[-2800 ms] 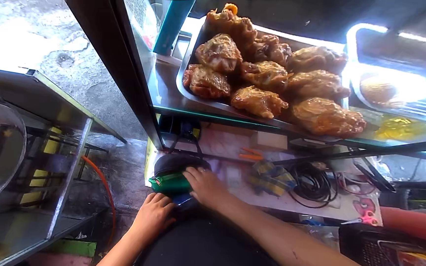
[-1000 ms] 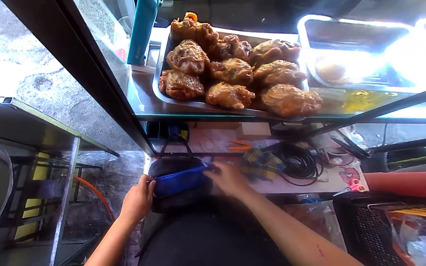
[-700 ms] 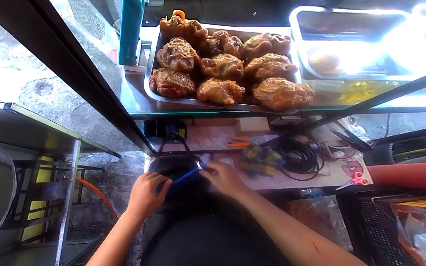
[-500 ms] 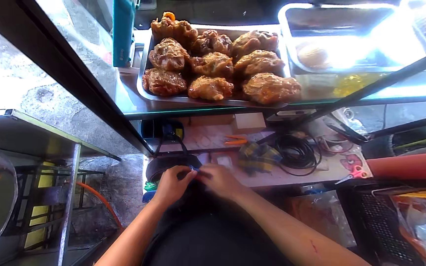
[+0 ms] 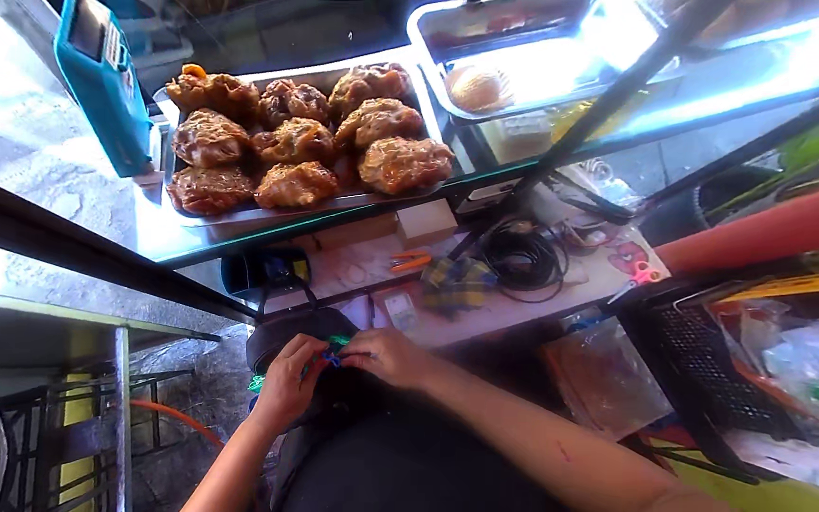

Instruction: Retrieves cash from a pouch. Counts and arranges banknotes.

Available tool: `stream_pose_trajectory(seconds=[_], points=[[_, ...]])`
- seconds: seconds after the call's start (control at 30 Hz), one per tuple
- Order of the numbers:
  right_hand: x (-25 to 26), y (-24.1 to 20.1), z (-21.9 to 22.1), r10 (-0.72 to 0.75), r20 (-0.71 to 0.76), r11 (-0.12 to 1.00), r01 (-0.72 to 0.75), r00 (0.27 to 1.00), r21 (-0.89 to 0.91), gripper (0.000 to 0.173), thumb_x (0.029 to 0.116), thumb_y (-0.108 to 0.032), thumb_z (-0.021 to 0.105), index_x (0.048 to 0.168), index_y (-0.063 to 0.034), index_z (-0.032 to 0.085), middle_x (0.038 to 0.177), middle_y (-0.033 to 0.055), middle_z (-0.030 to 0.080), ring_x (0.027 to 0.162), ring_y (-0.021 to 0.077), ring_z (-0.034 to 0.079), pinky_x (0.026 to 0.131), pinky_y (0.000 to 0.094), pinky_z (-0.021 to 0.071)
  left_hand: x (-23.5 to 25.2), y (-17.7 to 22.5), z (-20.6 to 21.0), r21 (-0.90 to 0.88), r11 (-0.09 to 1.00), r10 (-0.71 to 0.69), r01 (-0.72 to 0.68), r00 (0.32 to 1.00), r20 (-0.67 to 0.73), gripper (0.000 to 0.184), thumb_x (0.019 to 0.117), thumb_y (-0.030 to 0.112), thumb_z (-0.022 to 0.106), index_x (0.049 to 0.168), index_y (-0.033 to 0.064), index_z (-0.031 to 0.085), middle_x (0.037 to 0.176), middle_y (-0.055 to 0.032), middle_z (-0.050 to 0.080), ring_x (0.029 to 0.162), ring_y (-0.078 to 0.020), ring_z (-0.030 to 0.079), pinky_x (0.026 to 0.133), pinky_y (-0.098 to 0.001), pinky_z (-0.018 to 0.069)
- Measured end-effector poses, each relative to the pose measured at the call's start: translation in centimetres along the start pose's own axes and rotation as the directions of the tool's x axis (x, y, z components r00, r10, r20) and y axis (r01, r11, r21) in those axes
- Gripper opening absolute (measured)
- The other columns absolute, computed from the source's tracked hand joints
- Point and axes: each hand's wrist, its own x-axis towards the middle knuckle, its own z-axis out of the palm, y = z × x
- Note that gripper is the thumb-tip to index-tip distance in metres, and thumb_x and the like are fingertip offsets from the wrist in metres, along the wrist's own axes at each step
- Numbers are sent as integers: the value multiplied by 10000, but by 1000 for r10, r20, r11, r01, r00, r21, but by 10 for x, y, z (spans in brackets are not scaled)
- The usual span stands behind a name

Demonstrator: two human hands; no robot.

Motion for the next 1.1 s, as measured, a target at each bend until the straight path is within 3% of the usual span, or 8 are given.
stream_pose_trajectory(seconds=[0.17,0.37,0.5,0.67,0.9,1.0,1.1], points=[[13,-1,-2,-58,60,998,60,996,-30,247,1056,-247,591,1077,-90,780,993,19,749,955,92,698,899,297,574,-2,-1,-6,283,945,187,-162,980,-63,221,1048,204,511,1125,130,705,1138,-25,686,1099,-152,658,945,-350,566],[23,0,-20,-107,218,928,176,970,-328,290,1074,-291,536,1104,-108,760,1055,40,739,1019,178,700,900,369,578,9,-5,1,397,884,296,-245,953,-70,186,1036,152,536,1091,156,714,1096,-41,684,1044,-187,671,854,-361,588],[24,7,-22,-192,275,826,306,942,-473,216,1043,-207,565,1096,-92,740,1022,66,712,924,225,698,799,383,596,17,-3,-2,515,782,362,-351,929,82,219,984,106,575,1127,183,722,1105,-46,692,974,-226,683,763,-385,591],[26,18,-23,-272,254,753,370,928,-544,255,1068,-251,526,1032,-119,741,966,33,728,841,213,688,732,390,565,25,-7,-14,561,691,415,-457,885,210,285,940,52,576,1137,198,719,1086,-43,688,916,-233,668,703,-377,570],[15,9,-10,-204,166,768,262,965,-584,293,1077,-311,512,1001,-142,739,922,10,710,823,191,670,711,382,544,10,-13,-14,525,780,340,-340,935,101,234,981,115,529,1083,179,729,1079,-26,718,920,-207,708,703,-371,596],[13,15,-5,-158,117,793,197,980,-576,298,1079,-315,509,1022,-148,749,945,10,719,841,192,677,722,384,552,12,-7,-12,480,852,202,-211,977,70,263,1024,224,472,1093,183,724,1079,4,724,915,-158,712,707,-362,595],[12,15,-8,-61,75,833,93,995,-546,316,1073,-357,514,1021,-167,762,952,-6,727,882,189,683,770,406,557,15,1,-7,463,885,22,-41,999,47,263,980,293,523,1099,185,731,1024,9,720,805,-158,700,647,-400,588]])
